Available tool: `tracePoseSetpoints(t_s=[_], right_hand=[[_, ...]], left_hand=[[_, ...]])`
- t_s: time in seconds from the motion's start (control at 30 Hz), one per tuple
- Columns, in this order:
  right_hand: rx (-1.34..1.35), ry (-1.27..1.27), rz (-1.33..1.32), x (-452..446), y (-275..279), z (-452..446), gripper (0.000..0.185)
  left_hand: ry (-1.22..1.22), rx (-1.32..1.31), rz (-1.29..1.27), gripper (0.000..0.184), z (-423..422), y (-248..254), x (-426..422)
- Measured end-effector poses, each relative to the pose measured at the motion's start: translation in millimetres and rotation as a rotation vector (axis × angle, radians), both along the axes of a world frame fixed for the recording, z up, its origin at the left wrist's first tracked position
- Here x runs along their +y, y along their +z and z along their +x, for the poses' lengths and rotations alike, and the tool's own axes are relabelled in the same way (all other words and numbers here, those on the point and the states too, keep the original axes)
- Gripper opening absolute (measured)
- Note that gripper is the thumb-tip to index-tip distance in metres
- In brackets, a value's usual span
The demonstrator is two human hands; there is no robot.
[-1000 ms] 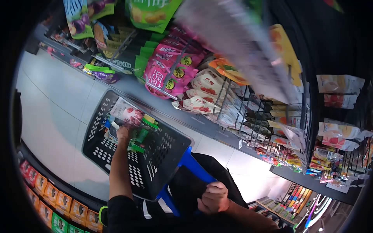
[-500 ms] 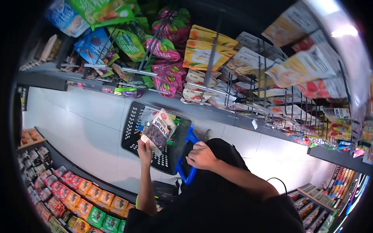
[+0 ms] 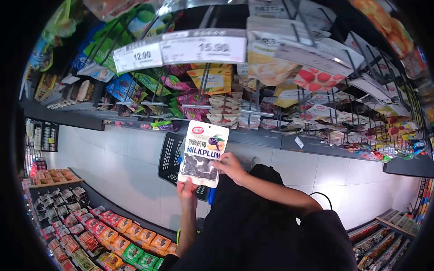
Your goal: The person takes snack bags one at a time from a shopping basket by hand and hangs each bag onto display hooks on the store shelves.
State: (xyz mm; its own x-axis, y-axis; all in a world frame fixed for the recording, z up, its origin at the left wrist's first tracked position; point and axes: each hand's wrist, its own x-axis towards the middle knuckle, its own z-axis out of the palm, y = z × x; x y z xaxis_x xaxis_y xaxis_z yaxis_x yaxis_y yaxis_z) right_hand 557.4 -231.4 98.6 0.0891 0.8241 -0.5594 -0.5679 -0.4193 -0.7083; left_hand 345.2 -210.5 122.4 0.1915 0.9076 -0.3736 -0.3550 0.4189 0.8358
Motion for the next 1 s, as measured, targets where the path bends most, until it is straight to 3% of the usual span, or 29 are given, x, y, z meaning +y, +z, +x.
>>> tracePoseSetpoints(t_s=[0.07,0.1,0.23,0.3,0.4,0.43,0.57,0.63,0.77,0.87,1.0], right_hand=[[-0.001,-0.048,0.005,-7,-4,14,0.048],[-0.042,-0.090,-0.084,-10,15,22,0.033],[0.486,-0.002,-0.029,-25,24,58,0.037],[0.487,0.026,-0.029,-31,19,68,0.037],[0.462,0.106,-0.029,-35,20,78,0.037],[0.442,0.156,-0.021,-35,30,81,0.037],[0.273,0.327,0.069,-40,52,87,0.038],[0.055,0.395,0.200,-41,52,89,0.042],[-0.110,0.419,0.240,-52,58,106,0.051],[0.090,0.366,0.345,-70,71,123,0.051],[0.052,0.381,0.283,-93,83,148,0.048]], left_hand=[[0.016,-0.086,-0.020,0.028,17,7,-12],[0.014,-0.116,-0.032,0.028,26,11,-16],[-0.068,-0.173,-0.114,0.029,41,8,-33],[-0.205,-0.074,-0.141,0.030,29,-8,-32],[-0.205,-0.265,-0.288,0.032,18,-7,-22],[-0.142,-0.283,-0.284,0.034,36,18,-18],[-0.280,-0.094,-0.136,0.032,62,52,-8],[-0.221,-0.024,-0.043,0.033,83,67,-14],[-0.129,-0.008,0.075,0.038,109,79,-30],[-0.122,0.021,0.141,0.038,129,87,-41],[-0.128,0.000,0.135,0.037,162,106,-44]])
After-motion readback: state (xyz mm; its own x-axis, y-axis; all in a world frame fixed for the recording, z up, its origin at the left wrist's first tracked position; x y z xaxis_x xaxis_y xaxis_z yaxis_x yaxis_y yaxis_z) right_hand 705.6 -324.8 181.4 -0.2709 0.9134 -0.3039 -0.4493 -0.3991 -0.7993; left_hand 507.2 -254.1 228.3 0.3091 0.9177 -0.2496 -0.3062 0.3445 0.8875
